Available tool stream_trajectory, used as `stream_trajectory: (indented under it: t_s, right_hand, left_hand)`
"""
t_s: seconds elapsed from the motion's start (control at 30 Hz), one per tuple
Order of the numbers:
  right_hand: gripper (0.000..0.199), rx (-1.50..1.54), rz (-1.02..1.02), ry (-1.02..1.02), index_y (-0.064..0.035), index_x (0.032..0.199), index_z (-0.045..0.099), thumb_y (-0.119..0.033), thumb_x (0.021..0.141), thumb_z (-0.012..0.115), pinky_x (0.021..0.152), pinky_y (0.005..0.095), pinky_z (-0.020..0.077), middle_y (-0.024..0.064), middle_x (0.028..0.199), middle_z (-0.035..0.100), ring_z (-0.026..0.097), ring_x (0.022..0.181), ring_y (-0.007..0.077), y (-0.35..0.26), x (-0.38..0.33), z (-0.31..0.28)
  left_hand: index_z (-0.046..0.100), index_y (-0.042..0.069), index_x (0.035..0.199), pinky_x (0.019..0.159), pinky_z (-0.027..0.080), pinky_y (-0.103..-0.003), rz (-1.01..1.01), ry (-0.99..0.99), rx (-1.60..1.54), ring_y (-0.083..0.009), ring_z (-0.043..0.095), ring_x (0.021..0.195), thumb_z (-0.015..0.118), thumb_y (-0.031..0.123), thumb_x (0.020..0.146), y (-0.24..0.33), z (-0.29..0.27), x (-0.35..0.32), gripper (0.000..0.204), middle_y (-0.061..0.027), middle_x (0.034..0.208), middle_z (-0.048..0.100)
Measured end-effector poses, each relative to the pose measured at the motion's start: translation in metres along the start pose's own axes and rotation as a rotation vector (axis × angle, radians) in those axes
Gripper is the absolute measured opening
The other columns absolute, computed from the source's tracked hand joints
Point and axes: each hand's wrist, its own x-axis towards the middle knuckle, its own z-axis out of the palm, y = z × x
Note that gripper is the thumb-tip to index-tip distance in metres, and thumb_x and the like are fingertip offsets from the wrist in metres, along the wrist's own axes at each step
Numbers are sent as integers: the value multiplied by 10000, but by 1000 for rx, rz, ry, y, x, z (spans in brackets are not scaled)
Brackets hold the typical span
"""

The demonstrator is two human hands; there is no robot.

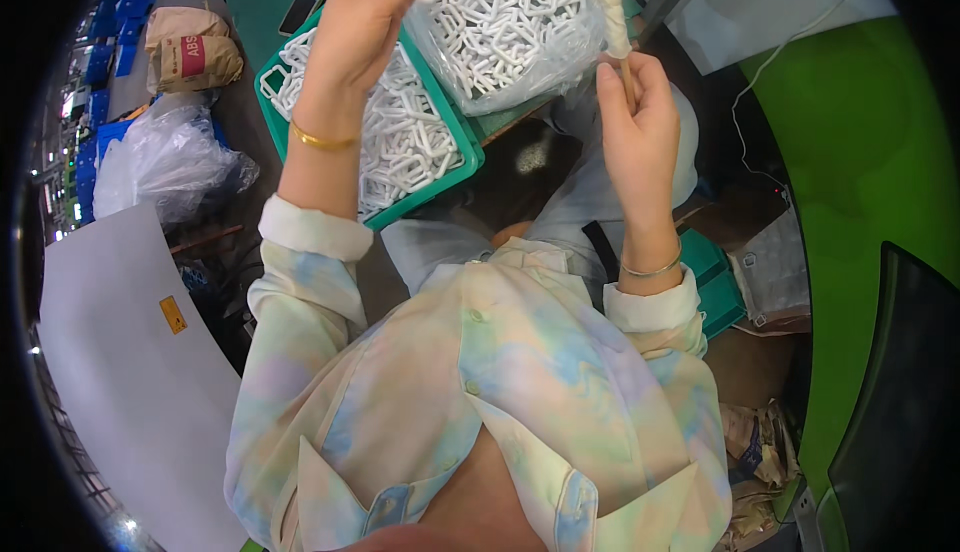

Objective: Assembling white plastic clips onto a cylindrical mandrel at a manual assembly station.

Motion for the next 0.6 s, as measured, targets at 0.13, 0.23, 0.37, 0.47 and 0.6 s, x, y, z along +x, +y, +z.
stream_trajectory:
  t_s: [0.13, 0.23, 0.37, 0.47, 0.6]
  right_hand:
    - [173, -42, 8, 35, 16, 1112, 606, -120, 1005, 613, 621, 140, 281, -58, 903, 614, 400, 717, -34, 8, 1, -15]
    - [170, -64, 23, 52, 16, 1113, 605, -118, 1008, 608, 613, 140, 274, -62, 894, 608, 393, 707, -36, 15, 3, -29]
    - [158, -85, 48, 55, 8, 1108, 612, -118, 1012, 600, 580, 151, 234, -95, 830, 550, 344, 661, -38, 18, 3, -30]
    - [157, -28, 76, 25, 3, 1109, 617, -121, 1014, 597, 565, 160, 208, -118, 778, 483, 309, 638, -36, 22, 2, -29]
    - [156, -10, 72, 46, -1, 1108, 621, -123, 1015, 596, 565, 164, 210, -124, 756, 449, 305, 639, -35, 22, 0, -35]
  left_hand:
    - [371, 2, 1499, 1134, 349, -362, 140, -62, 320, -291, 428, 1382, 483, -83, 762, 5, -10, 11, 750, -177, 1491, 436]
    - [452, 11, 1455, 1058, 415, -338, 117, -54, 577, -261, 503, 1300, 491, -75, 793, -3, -2, 11, 669, -160, 1414, 526]
    - [570, 77, 1339, 1063, 450, -463, 228, -289, 996, -344, 573, 1219, 640, 129, 857, -79, -2, 5, 489, -181, 1338, 581]
    - [630, 134, 1279, 1031, 448, -494, 477, -410, 1094, -320, 551, 1240, 645, 170, 838, -116, 11, 1, 443, -162, 1335, 578]
    - [674, 121, 1170, 1003, 452, -520, 302, -229, 1572, -304, 515, 1270, 634, 198, 849, -109, -2, 29, 333, -124, 1293, 582]
